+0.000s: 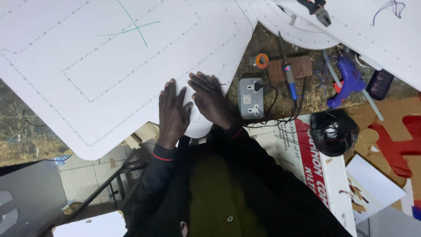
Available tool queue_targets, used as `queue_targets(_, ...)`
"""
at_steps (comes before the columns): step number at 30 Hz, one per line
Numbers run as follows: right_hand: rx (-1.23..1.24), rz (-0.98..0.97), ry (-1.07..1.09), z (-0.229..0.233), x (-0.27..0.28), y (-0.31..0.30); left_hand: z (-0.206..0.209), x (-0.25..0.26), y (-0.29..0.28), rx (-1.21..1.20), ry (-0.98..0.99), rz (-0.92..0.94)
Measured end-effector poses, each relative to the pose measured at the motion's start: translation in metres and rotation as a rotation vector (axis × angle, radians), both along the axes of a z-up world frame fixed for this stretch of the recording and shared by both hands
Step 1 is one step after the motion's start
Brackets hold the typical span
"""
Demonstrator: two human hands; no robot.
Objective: The person aligns a white board with LED strips and uses a soldering iron to attach wires to the strip. They handle solder wire and a soldering iron while working on the board.
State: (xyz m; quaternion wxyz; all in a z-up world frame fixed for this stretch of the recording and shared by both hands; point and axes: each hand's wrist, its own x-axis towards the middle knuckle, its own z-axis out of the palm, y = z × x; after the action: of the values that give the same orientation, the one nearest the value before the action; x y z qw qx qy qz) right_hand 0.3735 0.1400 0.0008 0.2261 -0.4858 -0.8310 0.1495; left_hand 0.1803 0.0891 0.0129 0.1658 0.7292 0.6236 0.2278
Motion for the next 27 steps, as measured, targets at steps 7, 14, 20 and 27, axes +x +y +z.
queue_targets(7,-0.033,0.122,0.062,0.01,0.013,0.016,-0.017,0.028,0.009,0.035,-0.016,0.081)
queue_targets(14,-0.049,0.192,0.065,0.011,0.02,0.021,-0.027,0.036,0.013,0.106,-0.063,0.144)
queue_targets(20,-0.055,0.243,0.089,0.007,0.022,0.018,-0.03,0.04,0.012,0.096,-0.032,0.204)
queue_targets(27,-0.057,0.257,0.185,-0.007,0.03,0.018,-0.037,0.035,0.016,0.083,-0.027,0.121)
